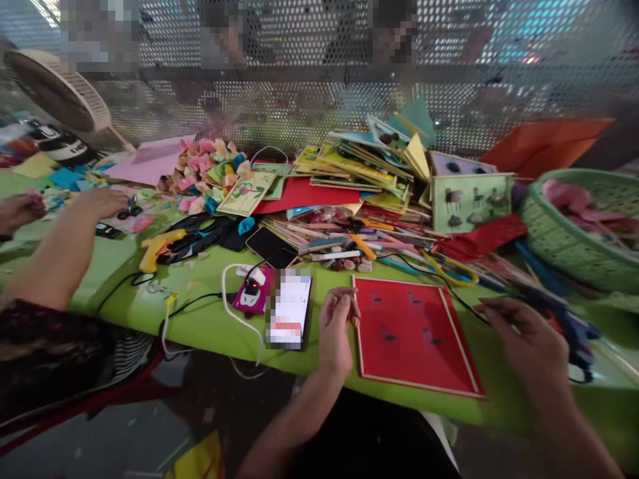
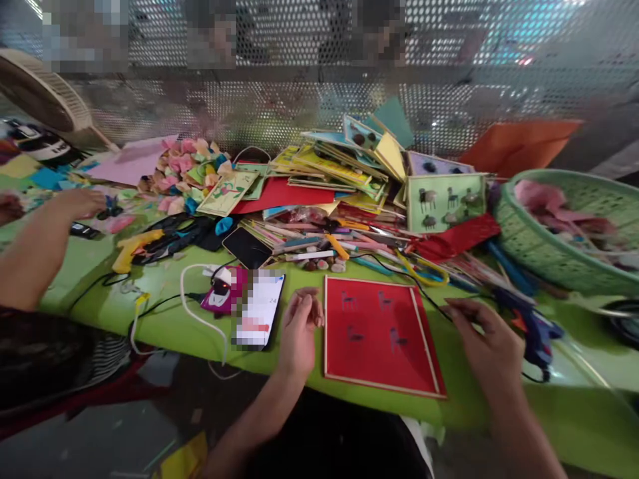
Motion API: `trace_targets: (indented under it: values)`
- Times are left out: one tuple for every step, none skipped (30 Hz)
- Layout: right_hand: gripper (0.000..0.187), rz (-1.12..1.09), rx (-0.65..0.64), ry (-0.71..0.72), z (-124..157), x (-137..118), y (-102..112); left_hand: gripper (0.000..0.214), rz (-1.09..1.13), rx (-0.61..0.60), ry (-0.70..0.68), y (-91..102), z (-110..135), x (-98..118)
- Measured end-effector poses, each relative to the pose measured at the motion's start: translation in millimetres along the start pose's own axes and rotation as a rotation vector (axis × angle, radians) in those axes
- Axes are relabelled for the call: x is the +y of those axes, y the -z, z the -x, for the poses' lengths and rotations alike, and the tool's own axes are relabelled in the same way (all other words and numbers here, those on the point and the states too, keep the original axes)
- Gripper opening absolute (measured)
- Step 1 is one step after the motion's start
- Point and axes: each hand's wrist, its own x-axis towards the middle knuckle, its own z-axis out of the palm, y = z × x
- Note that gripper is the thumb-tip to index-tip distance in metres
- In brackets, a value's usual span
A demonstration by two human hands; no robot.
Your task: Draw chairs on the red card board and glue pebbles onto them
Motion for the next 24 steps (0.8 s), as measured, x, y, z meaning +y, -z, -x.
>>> trace_targets:
  values:
    - [0.036, -0.018, 0.016, -0.011, 0, 1, -1, 0.035, -0.028, -0.002, -0.019, -1.0, -1, 1]
    - [0.036, -0.037, 0.021, -0.019, 0, 1, -2, 0.034, -0.061, -0.011, -0.035, -2.2, -3, 2]
    - [0.035, -0.044, 0.019, -0.021, 0, -1, -3, 0.033, -0.1, -0.029, -0.045, -3.7, -6, 4]
    - [0.034, -0.039, 0.013, -0.015, 0, -3, -3, 0.032, -0.147, -0.055, -0.051, -5.2, -8, 7]
    - [0.033, -0.027, 0.005, -0.006, 0, -6, -3, 0.031, -0.201, -0.088, -0.056, -6.8, -12, 10]
    - [0.032, -0.01, -0.001, 0.007, 0, -9, -3, 0.03, -0.261, -0.12, -0.065, -8.3, -16, 13]
    - [0.031, -0.001, -0.002, 0.021, 1, -11, -2, 0.028, -0.33, -0.151, -0.081, -9.8, -20, 17]
    - [0.029, -0.007, -0.009, 0.033, 2, -13, -1, 0.024, -0.4, -0.176, -0.108, -11.3, -25, 20]
    - [0.027, -0.025, -0.009, 0.042, 3, -15, 0, 0.021, -0.473, -0.199, -0.139, -13.1, -31, 24]
    - [0.025, -0.047, -0.004, 0.047, 4, -16, 2, 0.018, -0.549, -0.218, -0.173, -15.1, -37, 28]
    - [0.023, -0.068, 0.005, 0.048, 5, -17, 3, 0.017, -0.63, -0.241, -0.202, -17.3, -43, 31]
    - [0.021, -0.088, 0.019, 0.045, 6, -18, 5, 0.017, -0.717, -0.258, -0.229, -19.6, -50, 34]
    - [0.02, -0.106, 0.038, 0.038, 7, -19, 6, 0.016, -0.807, -0.271, -0.256, -21.9, -56, 37]
    - [0.019, -0.122, 0.057, 0.029, 7, -19, 7, 0.014, -0.902, -0.281, -0.281, -24.0, -62, 38]
    - [0.019, -0.14, 0.074, 0.021, 8, -19, 8, 0.014, -1.0, -0.282, -0.308, -25.6, -68, 39]
    - [0.019, -0.158, 0.087, 0.011, 9, -19, 9, 0.016, -1.098, -0.266, -0.334, -26.7, -72, 39]
    - [0.019, -0.175, 0.094, 0.0, 10, -19, 10, 0.019, -1.19, -0.237, -0.361, -27.2, -76, 38]
    - [0.02, -0.19, 0.096, -0.012, 11, -18, 10, 0.022, -1.278, -0.207, -0.386, -27.1, -78, 37]
    - [0.022, -0.204, 0.091, -0.023, 12, -17, 11, 0.023, -1.359, -0.177, -0.409, -26.5, -79, 36]
    - [0.023, -0.215, 0.081, -0.032, 13, -16, 11, 0.024, -1.433, -0.151, -0.429, -25.5, -80, 34]
    - [0.024, -0.223, 0.072, -0.042, 15, -16, 12, 0.025, -1.501, -0.133, -0.447, -24.4, -80, 32]
    - [0.024, -0.232, 0.059, -0.044, 16, -16, 12, 0.025, -1.563, -0.119, -0.461, -23.3, -80, 31]
    - [0.024, -0.239, 0.052, -0.048, 18, -16, 13, 0.026, -1.62, -0.108, -0.472, -22.2, -79, 30]
    - [0.025, -0.248, 0.05, -0.057, 19, -16, 14, 0.026, -1.672, -0.099, -0.482, -21.4, -79, 29]
